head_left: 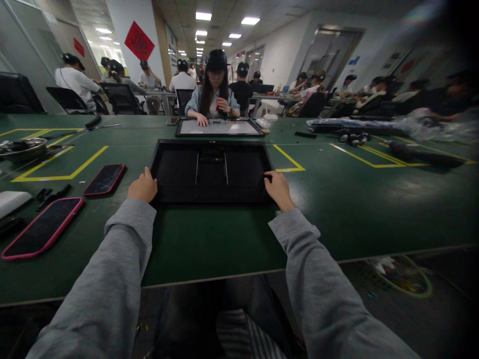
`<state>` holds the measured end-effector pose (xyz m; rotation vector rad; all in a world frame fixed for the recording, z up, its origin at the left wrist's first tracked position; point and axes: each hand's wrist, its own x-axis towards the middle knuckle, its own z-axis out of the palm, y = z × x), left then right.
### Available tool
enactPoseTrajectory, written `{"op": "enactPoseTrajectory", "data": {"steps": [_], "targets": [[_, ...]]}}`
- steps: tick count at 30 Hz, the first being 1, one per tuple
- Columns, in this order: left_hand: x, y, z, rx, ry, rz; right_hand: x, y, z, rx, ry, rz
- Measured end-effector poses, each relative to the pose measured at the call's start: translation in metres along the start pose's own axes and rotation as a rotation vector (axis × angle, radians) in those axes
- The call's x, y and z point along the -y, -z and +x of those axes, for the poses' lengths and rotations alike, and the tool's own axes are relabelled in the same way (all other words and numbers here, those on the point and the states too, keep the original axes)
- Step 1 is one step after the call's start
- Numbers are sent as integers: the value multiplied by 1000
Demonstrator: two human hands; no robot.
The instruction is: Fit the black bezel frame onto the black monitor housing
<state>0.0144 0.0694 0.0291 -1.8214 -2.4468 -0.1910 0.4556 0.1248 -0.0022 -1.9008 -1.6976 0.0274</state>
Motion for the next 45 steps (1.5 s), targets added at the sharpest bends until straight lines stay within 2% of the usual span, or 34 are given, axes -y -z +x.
{"op": "enactPoseTrajectory", "data": {"steps": [45], "targets": [[0,-1,0,19,1,14,-3,-2,1,31,0,5]]}}
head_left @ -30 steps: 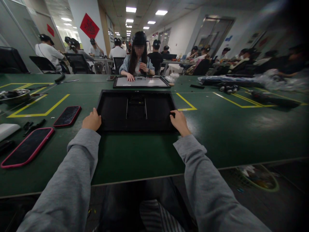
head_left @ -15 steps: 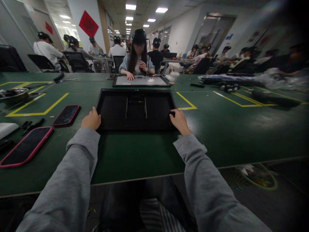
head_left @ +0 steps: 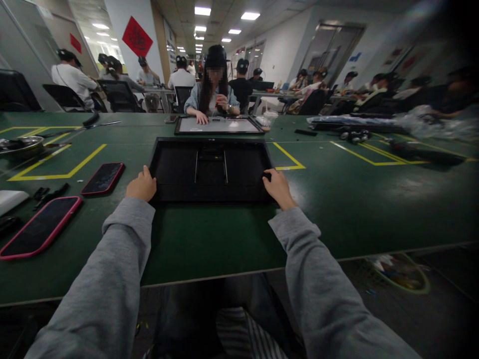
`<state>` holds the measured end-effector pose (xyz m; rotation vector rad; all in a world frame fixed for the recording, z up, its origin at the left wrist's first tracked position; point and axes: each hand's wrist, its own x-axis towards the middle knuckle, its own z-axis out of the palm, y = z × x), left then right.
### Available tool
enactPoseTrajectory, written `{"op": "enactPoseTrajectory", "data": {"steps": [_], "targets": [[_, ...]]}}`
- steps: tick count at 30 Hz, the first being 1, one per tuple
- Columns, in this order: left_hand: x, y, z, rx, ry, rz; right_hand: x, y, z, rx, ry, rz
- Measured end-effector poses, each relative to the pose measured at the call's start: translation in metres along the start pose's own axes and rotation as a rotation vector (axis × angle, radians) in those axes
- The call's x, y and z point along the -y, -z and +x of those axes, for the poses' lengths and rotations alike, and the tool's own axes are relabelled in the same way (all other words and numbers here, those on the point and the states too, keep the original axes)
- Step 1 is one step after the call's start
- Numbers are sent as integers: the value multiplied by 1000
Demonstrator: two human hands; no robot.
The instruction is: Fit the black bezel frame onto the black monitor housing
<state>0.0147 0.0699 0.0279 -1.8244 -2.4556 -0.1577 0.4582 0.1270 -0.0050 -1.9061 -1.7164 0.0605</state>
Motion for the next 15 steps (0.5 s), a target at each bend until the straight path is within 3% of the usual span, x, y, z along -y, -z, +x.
{"op": "enactPoseTrajectory", "data": {"steps": [15], "targets": [[2,-4,2,-10,-8,9,2,2,-2,-2,1,-21]]}}
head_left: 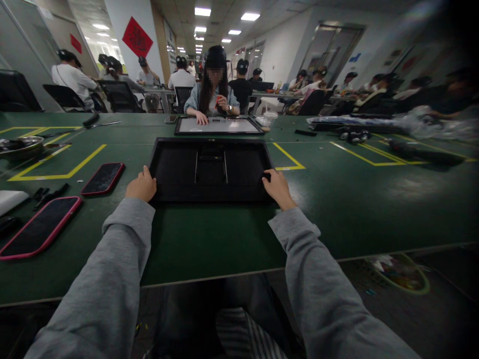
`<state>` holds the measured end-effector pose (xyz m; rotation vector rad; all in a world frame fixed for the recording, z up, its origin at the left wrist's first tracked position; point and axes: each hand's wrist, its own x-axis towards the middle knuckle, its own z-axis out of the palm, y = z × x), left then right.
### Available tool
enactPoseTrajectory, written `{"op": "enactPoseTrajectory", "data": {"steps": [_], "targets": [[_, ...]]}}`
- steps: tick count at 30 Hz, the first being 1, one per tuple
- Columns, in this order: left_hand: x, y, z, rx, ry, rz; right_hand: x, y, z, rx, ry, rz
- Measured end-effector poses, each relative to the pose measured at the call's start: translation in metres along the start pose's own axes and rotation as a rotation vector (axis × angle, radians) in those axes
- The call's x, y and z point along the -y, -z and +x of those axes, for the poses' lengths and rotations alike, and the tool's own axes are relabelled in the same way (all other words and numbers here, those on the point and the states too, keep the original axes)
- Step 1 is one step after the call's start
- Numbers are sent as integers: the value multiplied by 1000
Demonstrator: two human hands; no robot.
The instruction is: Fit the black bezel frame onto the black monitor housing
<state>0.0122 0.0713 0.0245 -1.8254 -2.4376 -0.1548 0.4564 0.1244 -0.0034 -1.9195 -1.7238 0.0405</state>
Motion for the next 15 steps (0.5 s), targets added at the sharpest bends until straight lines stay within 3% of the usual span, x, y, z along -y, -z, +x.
{"op": "enactPoseTrajectory", "data": {"steps": [15], "targets": [[-2,2,-2,9,6,13,-1,-1,1,5,8,-3]]}}
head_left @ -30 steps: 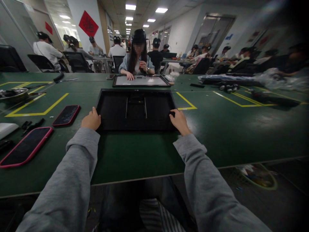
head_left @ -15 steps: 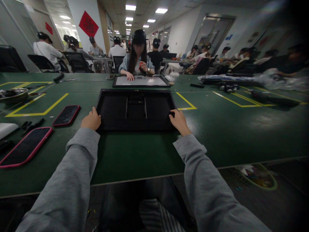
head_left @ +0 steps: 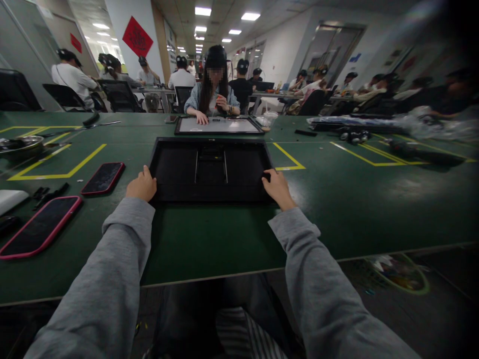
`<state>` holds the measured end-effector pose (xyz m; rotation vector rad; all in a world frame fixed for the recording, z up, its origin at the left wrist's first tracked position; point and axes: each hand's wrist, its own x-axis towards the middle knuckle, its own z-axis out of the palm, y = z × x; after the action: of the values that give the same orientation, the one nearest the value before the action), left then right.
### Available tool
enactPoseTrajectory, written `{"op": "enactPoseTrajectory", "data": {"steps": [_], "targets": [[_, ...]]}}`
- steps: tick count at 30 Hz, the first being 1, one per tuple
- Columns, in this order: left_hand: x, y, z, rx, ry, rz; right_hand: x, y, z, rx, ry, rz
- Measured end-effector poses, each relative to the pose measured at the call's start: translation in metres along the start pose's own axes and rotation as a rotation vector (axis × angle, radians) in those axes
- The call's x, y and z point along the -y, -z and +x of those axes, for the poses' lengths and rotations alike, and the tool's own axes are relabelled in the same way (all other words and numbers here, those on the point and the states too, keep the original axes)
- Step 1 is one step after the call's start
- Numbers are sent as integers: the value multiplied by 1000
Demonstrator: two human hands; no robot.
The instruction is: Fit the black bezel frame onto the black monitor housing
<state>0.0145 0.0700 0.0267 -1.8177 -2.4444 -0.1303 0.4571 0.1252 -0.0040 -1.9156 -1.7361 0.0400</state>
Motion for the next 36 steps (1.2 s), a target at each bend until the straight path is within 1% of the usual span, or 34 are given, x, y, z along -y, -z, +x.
{"op": "enactPoseTrajectory", "data": {"steps": [6,17,30,36], "targets": [[1,-2,2,3,-8,-8,1,1,-1,7,2,-23],[-1,1,-2,9,-13,2,2,1,-2,-2,1,-17],[0,0,-1,14,-8,-7,3,3,-2,17,5,-25],[1,-2,0,12,-11,-2,1,1,-1,7,11,-20]]}}
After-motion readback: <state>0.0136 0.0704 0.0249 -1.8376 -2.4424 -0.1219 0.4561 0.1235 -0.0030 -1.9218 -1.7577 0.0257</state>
